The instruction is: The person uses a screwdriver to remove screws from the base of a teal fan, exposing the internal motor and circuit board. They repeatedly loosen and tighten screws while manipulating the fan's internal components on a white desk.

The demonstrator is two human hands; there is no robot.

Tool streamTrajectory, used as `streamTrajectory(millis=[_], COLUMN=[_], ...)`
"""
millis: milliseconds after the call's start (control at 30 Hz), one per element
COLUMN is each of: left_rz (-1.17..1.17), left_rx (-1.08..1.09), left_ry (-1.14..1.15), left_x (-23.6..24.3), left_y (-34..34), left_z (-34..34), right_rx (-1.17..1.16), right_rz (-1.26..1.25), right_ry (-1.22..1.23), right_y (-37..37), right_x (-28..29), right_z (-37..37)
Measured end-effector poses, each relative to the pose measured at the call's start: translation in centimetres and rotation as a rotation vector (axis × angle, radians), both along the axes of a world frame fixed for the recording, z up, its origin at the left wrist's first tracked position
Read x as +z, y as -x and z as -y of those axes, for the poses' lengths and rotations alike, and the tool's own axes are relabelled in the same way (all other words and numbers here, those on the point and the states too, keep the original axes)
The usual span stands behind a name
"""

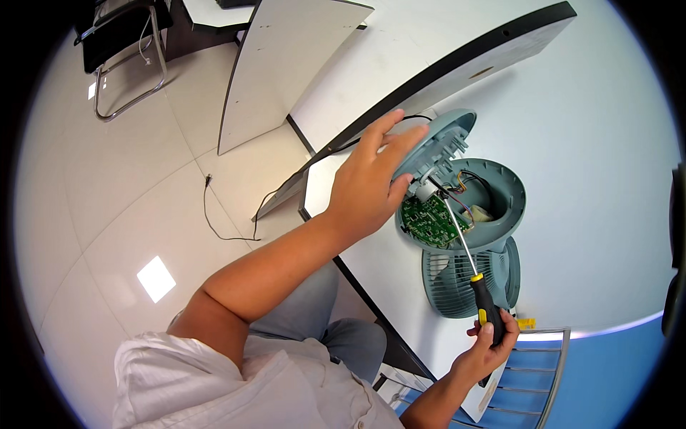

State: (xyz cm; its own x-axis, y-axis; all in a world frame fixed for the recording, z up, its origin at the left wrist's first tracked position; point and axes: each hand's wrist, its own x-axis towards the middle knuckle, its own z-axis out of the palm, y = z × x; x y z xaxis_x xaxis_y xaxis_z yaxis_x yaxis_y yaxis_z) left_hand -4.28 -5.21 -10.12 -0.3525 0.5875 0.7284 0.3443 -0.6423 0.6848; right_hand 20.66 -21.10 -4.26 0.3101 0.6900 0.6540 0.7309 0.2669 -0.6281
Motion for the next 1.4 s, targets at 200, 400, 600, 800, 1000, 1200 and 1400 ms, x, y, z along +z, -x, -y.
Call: streamTrajectory(millis=[200, 400, 600, 800, 1000, 1200, 1400], left_rz=[0.032, 0.069, 0.016, 0.025, 0.029, 0.023, 0.025], left_rx=[-0.088, -0.157, -0.087, -0.091, -0.101, -0.097, -0.100], left_ry=[0.019, 0.045, -0.006, 0.003, 0.001, -0.025, -0.041], left_x=[-0.2, -0.2, -0.4, -0.3, -0.3, -0.4, -0.3], left_y=[-0.1, 0.1, 0.2, 0.2, 0.2, 0.2, 0.2], left_z=[-0.2, -0.1, -0.5, -0.4, -0.5, -0.6, -0.6], right_rx=[-0.024, -0.027, -0.021, -0.019, -0.042, 0.011, 0.004], right_rz=[0.260, 0.271, 0.263, 0.268, 0.325, 0.232, 0.278], right_ry=[0.074, 0.097, 0.098, 0.090, 0.056, 0.049, 0.061], right_y=[0.1, 0.4, 0.5, 0.4, 0.3, 0.5, 0.4], right_x=[0.0, -0.2, -0.3, -0.2, -0.1, -0.1, -0.3], right_z=[-1.2, -2.1, -2.4, -2.2, -1.6, -1.3, -2.2])
